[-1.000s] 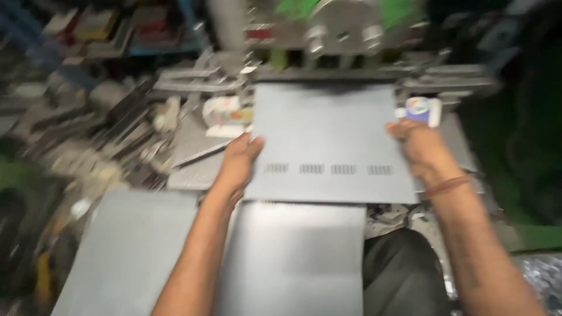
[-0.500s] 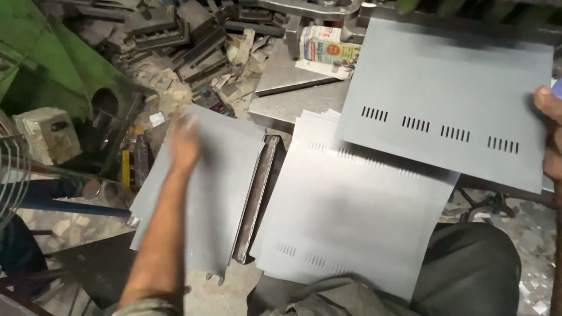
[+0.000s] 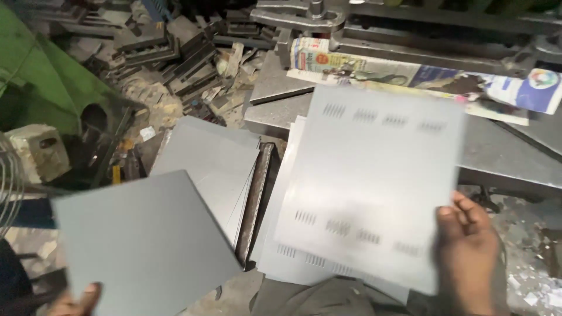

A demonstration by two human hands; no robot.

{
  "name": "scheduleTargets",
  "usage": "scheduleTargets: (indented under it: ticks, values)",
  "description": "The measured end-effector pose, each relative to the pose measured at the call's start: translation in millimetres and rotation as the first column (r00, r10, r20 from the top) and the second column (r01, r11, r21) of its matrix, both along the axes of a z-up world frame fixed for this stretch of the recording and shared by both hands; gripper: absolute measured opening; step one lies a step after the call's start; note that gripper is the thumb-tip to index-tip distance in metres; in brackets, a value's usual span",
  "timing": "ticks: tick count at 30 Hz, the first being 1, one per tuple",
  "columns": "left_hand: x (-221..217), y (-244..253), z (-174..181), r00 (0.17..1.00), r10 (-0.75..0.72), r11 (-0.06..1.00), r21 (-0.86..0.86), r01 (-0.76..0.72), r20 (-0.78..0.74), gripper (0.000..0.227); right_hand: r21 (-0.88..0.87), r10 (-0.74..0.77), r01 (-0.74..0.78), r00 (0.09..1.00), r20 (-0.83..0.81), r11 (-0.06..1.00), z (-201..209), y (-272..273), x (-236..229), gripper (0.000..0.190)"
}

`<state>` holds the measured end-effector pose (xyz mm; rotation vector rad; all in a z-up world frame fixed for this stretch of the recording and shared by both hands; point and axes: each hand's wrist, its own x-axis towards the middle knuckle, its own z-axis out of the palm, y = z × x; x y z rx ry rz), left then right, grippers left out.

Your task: The person operates a metal stamping machine to process and sort metal sheets.

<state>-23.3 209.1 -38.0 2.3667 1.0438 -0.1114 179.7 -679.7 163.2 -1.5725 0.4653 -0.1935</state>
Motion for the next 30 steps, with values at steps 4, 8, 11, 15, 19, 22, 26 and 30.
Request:
scheduleTargets:
  ticks: [4,8,11,15,19,22,26,30]
  values:
    - [73,-78,129,0.935,-0.314,0.939,0.200,0.281,0.165,0.052,-0.288,-0.053,0.163,0.933,0.357,0.944,3,21,9,0.028]
    - [129,-233,131,0.837,-0.387,0.920,0.105,0.377,0.386,0.033,-0.211,0.160,-0.117,0.966,0.202,0.970,35,29,32,0.024]
    - [239,-408,141,0.752,-0.385,0.900,0.039,0.434,0.535,0.025,0.442,0.456,-0.354,0.878,-0.148,0.824,71,24,48,0.051]
    - [305,-580,271,0.841,-0.103,0.534,-0.683,0.498,0.532,0.042,0.193,0.138,-0.118,0.986,-0.095,0.974,78,-27,65,0.047]
    - [378,-627,248,0.702,-0.156,0.284,-0.649,0.706,0.695,0.038,0.199,0.105,-0.096,0.994,-0.037,0.975,93,-61,97,0.036]
    - [423,-638,244,0.769,-0.142,0.168,-0.751,0.639,0.623,0.035,0.192,0.068,-0.053,0.995,-0.070,0.980,90,-76,136,0.034]
    - [465,-639,257,0.751,-0.236,0.261,-0.704,0.661,0.617,0.037,0.171,0.001,0.012,0.997,-0.080,0.985,86,-92,183,0.023]
    - [476,-645,263,0.761,-0.267,0.255,-0.718,0.647,0.591,0.035,0.206,0.094,-0.084,0.995,-0.038,0.975,60,-118,204,0.014]
